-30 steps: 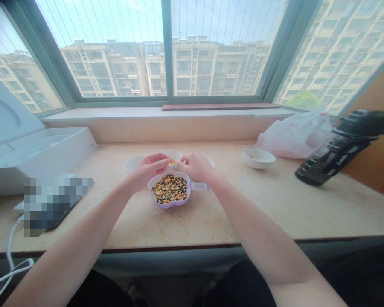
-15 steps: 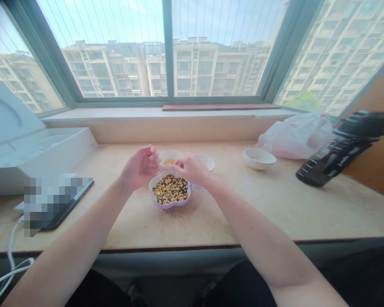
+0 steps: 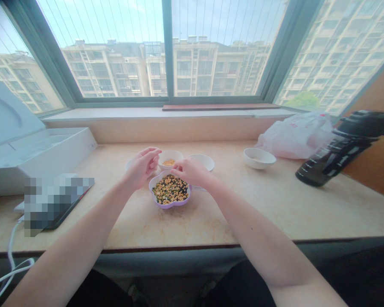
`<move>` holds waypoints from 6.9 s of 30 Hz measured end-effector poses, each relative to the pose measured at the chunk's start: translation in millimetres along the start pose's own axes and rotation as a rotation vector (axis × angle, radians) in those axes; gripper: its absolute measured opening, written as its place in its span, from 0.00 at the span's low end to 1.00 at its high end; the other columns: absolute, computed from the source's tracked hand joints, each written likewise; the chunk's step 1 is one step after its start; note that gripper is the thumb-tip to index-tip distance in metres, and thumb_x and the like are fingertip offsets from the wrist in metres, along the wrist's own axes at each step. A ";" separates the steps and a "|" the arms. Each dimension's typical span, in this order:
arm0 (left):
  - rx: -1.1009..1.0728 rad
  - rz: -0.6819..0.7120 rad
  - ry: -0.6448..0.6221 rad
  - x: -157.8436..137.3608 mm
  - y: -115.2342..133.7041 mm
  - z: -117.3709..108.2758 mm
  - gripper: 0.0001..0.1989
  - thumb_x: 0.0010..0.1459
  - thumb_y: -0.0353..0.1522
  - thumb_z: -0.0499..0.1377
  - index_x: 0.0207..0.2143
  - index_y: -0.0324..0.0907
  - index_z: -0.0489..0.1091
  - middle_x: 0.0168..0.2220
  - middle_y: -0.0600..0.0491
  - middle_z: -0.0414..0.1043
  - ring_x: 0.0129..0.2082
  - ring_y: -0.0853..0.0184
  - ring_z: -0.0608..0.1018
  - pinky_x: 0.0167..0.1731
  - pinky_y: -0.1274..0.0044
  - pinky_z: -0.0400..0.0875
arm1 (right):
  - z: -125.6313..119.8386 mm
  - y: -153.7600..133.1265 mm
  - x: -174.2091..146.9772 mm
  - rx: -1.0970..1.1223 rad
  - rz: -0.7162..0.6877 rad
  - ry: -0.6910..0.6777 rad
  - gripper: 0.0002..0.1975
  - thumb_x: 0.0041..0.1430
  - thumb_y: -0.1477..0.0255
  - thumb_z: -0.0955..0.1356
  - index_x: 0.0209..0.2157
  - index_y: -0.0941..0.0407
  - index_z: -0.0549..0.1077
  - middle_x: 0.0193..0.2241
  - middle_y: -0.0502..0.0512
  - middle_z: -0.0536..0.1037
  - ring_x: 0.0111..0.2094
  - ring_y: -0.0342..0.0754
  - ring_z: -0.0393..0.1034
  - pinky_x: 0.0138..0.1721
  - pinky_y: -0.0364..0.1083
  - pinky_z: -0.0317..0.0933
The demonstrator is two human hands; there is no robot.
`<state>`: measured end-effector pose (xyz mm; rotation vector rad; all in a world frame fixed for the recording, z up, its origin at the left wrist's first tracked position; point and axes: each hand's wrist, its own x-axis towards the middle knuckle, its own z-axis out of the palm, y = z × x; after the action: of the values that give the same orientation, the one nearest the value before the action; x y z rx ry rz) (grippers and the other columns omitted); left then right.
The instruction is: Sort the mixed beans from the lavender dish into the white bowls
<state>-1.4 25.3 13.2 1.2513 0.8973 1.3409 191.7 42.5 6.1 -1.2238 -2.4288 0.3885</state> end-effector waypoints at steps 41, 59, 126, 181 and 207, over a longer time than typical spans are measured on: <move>1.299 0.148 -0.258 -1.4 0.4 -17.4 0.14 0.63 0.37 0.55 0.42 0.46 0.80 0.35 0.53 0.81 0.33 0.65 0.79 0.31 0.78 0.66 | 26.8 -18.5 -5.1 -0.182 -0.157 -0.211 0.07 0.62 0.72 0.69 0.32 0.56 0.80 0.33 0.56 0.81 0.32 0.50 0.72 0.32 0.47 0.59; 1.306 0.186 -0.262 2.1 -4.0 -20.6 0.15 0.64 0.39 0.54 0.39 0.46 0.80 0.31 0.53 0.79 0.30 0.66 0.76 0.28 0.77 0.61 | 8.5 -9.5 -2.7 0.246 -0.199 0.275 0.06 0.60 0.69 0.72 0.35 0.54 0.83 0.25 0.49 0.77 0.23 0.40 0.61 0.28 0.43 0.54; 1.471 0.046 -0.648 -16.8 0.7 6.5 0.07 0.53 0.31 0.63 0.33 0.46 0.82 0.30 0.51 0.79 0.27 0.64 0.76 0.27 0.75 0.63 | 9.2 6.8 13.6 -0.098 0.114 0.266 0.12 0.66 0.70 0.65 0.43 0.57 0.81 0.39 0.58 0.81 0.39 0.50 0.74 0.42 0.46 0.62; -0.409 -0.081 -0.255 -10.0 15.7 -1.4 0.12 0.54 0.34 0.70 0.32 0.40 0.68 0.21 0.62 0.58 0.19 0.78 0.63 0.22 0.83 0.59 | 2.6 -6.4 2.4 0.262 0.113 0.324 0.10 0.60 0.69 0.68 0.32 0.57 0.82 0.27 0.53 0.81 0.26 0.45 0.69 0.31 0.45 0.58; 0.796 0.483 -0.065 -7.6 -8.4 0.7 0.12 0.60 0.32 0.62 0.47 0.46 0.77 0.23 0.58 0.68 0.24 0.70 0.67 0.30 0.79 0.60 | -3.6 1.6 3.7 0.939 0.168 0.136 0.17 0.52 0.59 0.73 0.36 0.58 0.80 0.22 0.47 0.70 0.22 0.39 0.56 0.24 0.42 0.51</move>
<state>0.2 19.2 3.7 2.2201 1.1838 1.3280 192.4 46.7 9.4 -0.9482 -1.6515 1.2595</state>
